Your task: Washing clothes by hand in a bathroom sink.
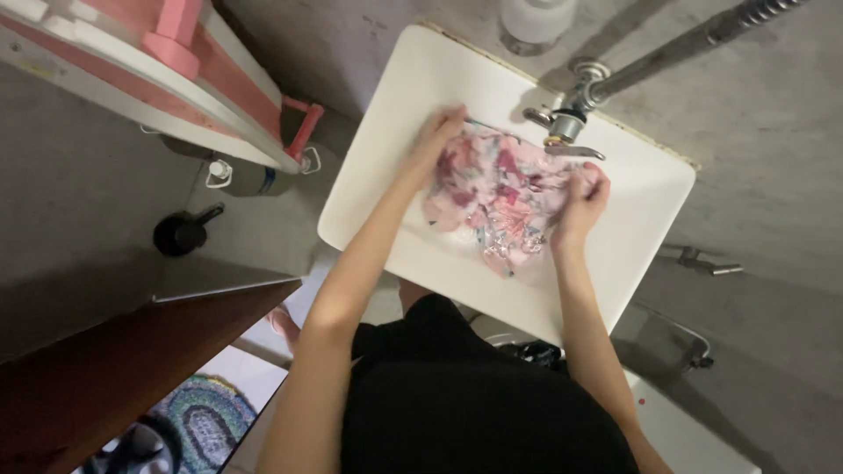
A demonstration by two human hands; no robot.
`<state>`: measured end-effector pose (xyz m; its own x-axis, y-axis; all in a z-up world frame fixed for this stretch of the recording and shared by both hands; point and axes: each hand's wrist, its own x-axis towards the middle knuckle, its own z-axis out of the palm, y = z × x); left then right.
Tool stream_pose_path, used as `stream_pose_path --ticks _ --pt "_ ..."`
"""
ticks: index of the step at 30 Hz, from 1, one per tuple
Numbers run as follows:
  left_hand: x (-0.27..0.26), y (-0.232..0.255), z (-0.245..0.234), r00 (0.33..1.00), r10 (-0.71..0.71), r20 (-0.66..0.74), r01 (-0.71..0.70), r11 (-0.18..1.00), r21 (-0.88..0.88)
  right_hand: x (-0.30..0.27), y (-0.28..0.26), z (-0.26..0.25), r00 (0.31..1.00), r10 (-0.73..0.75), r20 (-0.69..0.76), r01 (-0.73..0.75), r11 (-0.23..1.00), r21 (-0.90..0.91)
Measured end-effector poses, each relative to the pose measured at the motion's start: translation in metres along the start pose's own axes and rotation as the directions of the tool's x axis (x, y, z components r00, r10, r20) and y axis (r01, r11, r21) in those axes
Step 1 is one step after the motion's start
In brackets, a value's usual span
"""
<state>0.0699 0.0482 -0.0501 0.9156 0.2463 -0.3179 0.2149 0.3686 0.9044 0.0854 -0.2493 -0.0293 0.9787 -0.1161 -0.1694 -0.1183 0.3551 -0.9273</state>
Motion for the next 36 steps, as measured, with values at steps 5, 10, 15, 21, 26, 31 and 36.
stream_pose_path --ticks 5,10,15,21,26,31,36 --pt "-0.045 0.014 0.016 0.909 0.404 -0.107 -0.23 0.697 0.679 -0.031 0.011 0.007 0.967 -0.249 0.061 0.205 0.608 -0.767" --pt "-0.038 -0.052 0.045 0.901 0.165 -0.402 -0.17 0.985 0.023 -0.025 0.068 0.02 0.996 -0.023 0.088 0.069 0.822 -0.565" --pt "-0.064 -0.02 0.095 0.921 0.352 -0.164 -0.352 0.935 0.03 -0.029 0.063 0.066 0.999 0.033 -0.005 -0.032 0.929 -0.368" --pt "-0.046 -0.043 0.095 0.976 -0.068 -0.208 0.023 0.978 -0.209 -0.082 0.011 0.073 0.955 -0.077 0.287 0.25 0.731 -0.634" --pt "-0.075 -0.056 0.081 0.997 -0.061 -0.051 0.061 0.998 -0.003 -0.031 0.007 0.059 0.871 -0.244 0.427 0.492 0.44 -0.751" --pt "-0.092 0.0 0.024 0.999 -0.005 -0.047 0.01 0.995 0.097 -0.017 -0.031 0.027 0.821 -0.101 0.562 0.57 0.093 -0.816" --pt "-0.117 0.07 -0.004 0.946 0.276 -0.168 -0.056 0.653 0.756 -0.023 -0.072 0.014 0.764 -0.335 0.552 0.592 0.023 -0.805"
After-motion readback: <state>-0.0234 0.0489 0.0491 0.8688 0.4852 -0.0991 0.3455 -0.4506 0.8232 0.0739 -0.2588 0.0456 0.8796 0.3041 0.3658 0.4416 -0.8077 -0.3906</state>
